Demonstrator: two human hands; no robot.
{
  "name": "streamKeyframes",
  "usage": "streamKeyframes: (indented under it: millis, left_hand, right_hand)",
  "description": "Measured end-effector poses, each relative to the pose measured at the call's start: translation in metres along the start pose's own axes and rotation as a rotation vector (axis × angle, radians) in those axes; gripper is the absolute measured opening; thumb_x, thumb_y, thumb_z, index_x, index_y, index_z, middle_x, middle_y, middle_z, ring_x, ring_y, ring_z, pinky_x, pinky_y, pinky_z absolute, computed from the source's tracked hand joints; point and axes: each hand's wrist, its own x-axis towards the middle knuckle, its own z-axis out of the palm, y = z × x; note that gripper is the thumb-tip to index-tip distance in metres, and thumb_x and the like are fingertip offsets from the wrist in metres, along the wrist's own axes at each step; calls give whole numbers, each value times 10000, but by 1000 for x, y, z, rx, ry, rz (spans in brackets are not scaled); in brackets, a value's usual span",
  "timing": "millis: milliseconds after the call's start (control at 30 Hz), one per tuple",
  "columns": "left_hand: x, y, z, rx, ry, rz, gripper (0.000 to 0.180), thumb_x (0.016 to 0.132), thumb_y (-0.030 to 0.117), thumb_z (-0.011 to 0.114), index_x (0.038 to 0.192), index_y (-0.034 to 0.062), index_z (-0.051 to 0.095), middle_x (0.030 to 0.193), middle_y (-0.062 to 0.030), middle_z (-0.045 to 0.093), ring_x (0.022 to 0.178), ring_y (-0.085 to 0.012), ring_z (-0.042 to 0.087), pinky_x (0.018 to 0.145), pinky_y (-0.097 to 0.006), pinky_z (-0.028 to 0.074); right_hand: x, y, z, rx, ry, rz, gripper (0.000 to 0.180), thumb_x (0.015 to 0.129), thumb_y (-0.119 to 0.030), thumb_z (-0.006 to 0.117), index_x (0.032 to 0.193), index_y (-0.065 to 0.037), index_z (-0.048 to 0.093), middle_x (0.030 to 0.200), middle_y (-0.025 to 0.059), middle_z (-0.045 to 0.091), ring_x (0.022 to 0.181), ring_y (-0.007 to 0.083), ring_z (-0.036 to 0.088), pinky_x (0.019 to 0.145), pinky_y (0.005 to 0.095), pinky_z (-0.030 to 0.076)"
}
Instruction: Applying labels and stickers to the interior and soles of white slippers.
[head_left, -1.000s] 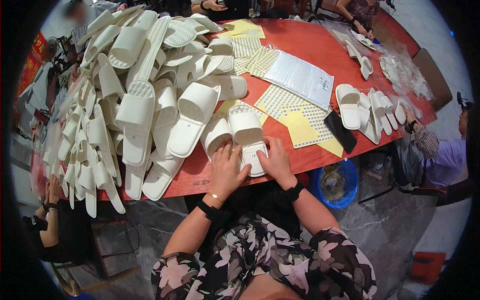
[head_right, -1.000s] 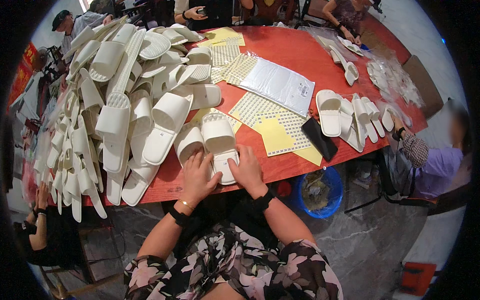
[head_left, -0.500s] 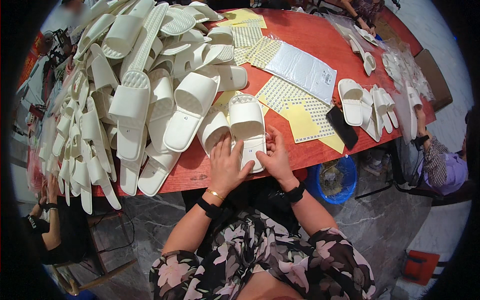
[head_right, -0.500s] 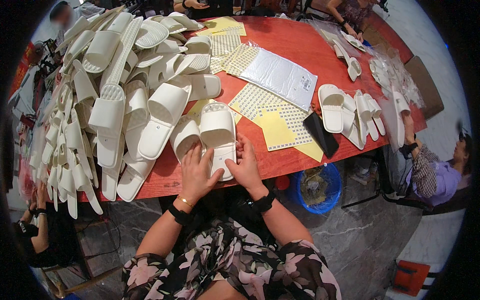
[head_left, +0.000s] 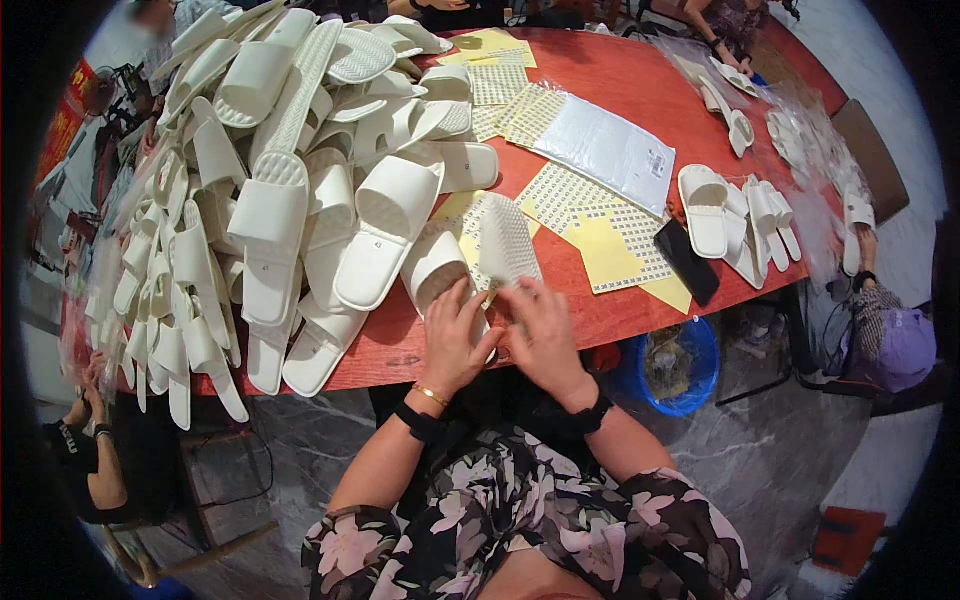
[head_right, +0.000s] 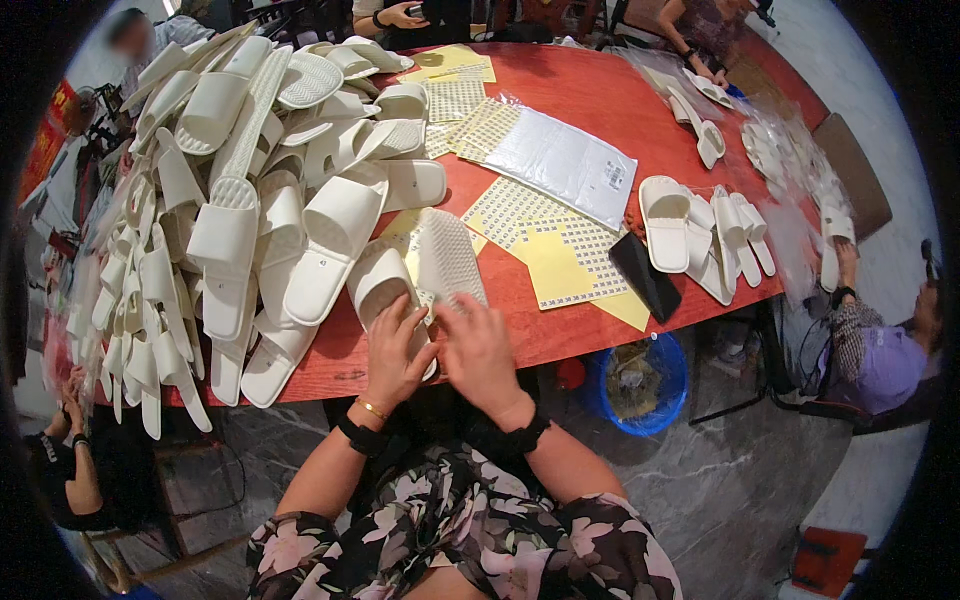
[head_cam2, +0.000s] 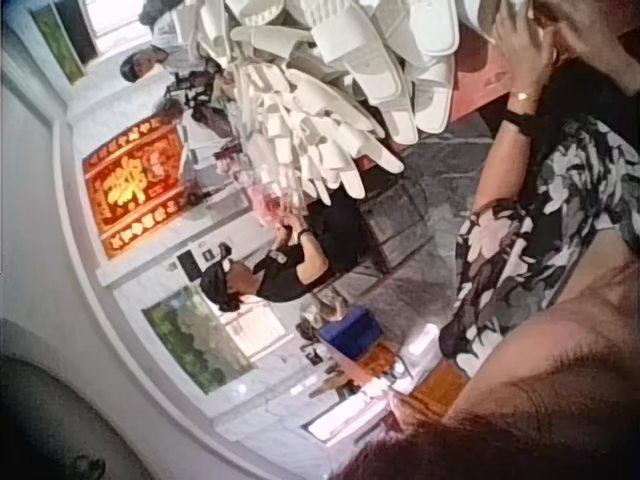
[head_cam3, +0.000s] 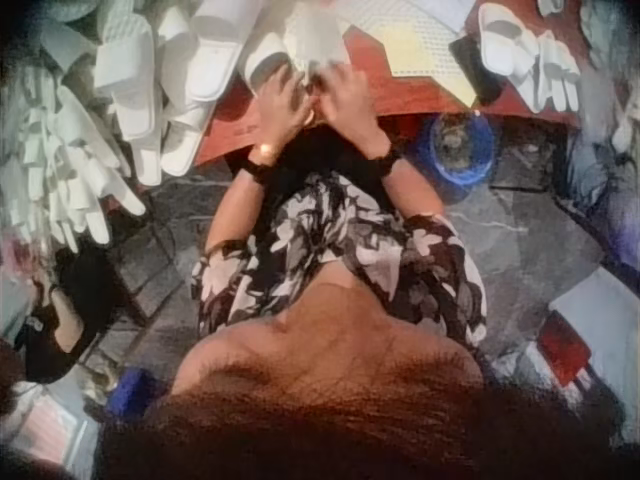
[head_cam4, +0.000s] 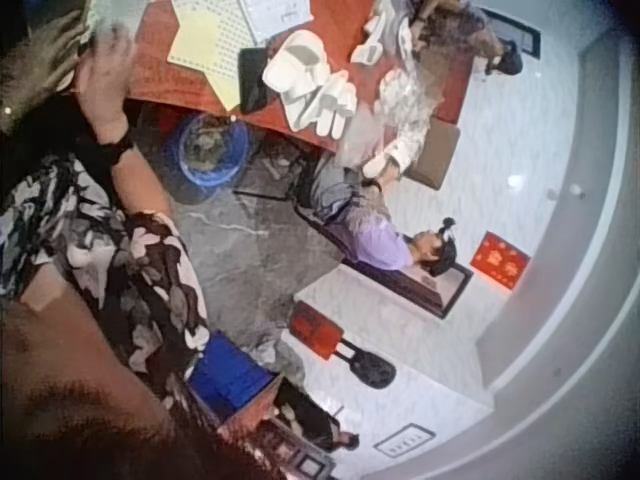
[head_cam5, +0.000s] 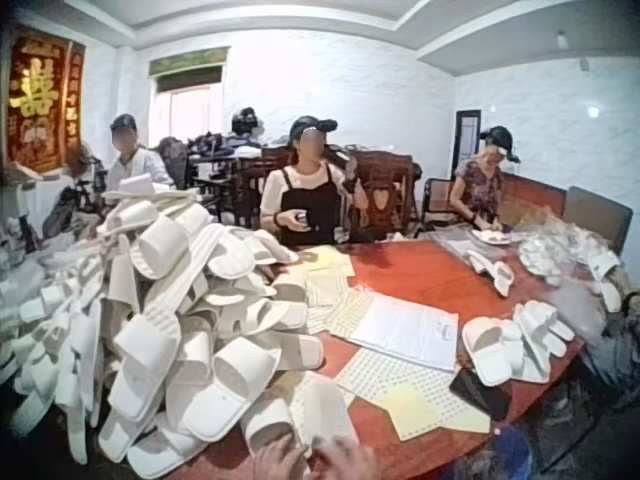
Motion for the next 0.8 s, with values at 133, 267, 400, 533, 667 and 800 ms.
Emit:
streamKeyframes:
  millis: [133, 267, 400, 533, 667, 800]
  left_hand:
    - [-1, -3, 4, -12, 12, -17, 513, 860, 397, 669, 1198, 16, 614, 1377, -250, 475, 1267, -411, 444, 1063, -500, 326]
    - [0, 2, 4, 3, 20, -23, 478, 835, 353, 699, 1165, 17, 621, 1385, -248, 472, 1276, -422, 442, 1067, -503, 326]
    - [2, 4, 2, 49, 7, -11, 466, 812, 344, 720, 1126, 12, 633, 1373, -254, 479, 1256, -422, 454, 1049, -501, 344]
    - [4, 5, 2, 61, 18, 2, 477, 809, 349, 719, 1121, -2, 638, 1355, -251, 489, 1225, -410, 470, 1039, -501, 348]
    - [3, 5, 2, 52, 14, 2, 484, 807, 349, 722, 1119, -11, 635, 1355, -250, 490, 1225, -408, 471, 1040, -501, 346]
    - [4, 5, 4, 68, 14, 3, 494, 805, 356, 722, 1122, -11, 632, 1356, -249, 489, 1231, -405, 467, 1044, -504, 341]
  right_hand:
    - [-9, 11, 4, 267, -84, 86, 428, 818, -37, 601, 1243, -28, 557, 1257, 188, 551, 1154, 366, 509, 989, 450, 404]
    - [-8, 28, 4, 175, 153, 243, 446, 814, -66, 635, 1242, 9, 533, 1234, 196, 566, 1151, 373, 522, 1014, 457, 401]
    - [-17, 41, 13, 481, 54, 464, 475, 814, -31, 642, 1262, 31, 496, 1212, 214, 575, 1071, 352, 592, 945, 403, 470]
    - [-21, 37, 17, 580, 66, 448, 475, 827, -29, 632, 1272, 38, 479, 1189, 210, 578, 1055, 339, 602, 924, 396, 483]
    - [-19, 37, 13, 335, 60, 349, 480, 824, -33, 638, 1273, 29, 482, 1182, 200, 580, 1021, 354, 612, 910, 404, 490]
    - [-14, 31, -4, 247, 103, 286, 384, 863, -35, 624, 1229, 25, 524, 1147, 155, 606, 965, 285, 631, 871, 362, 514]
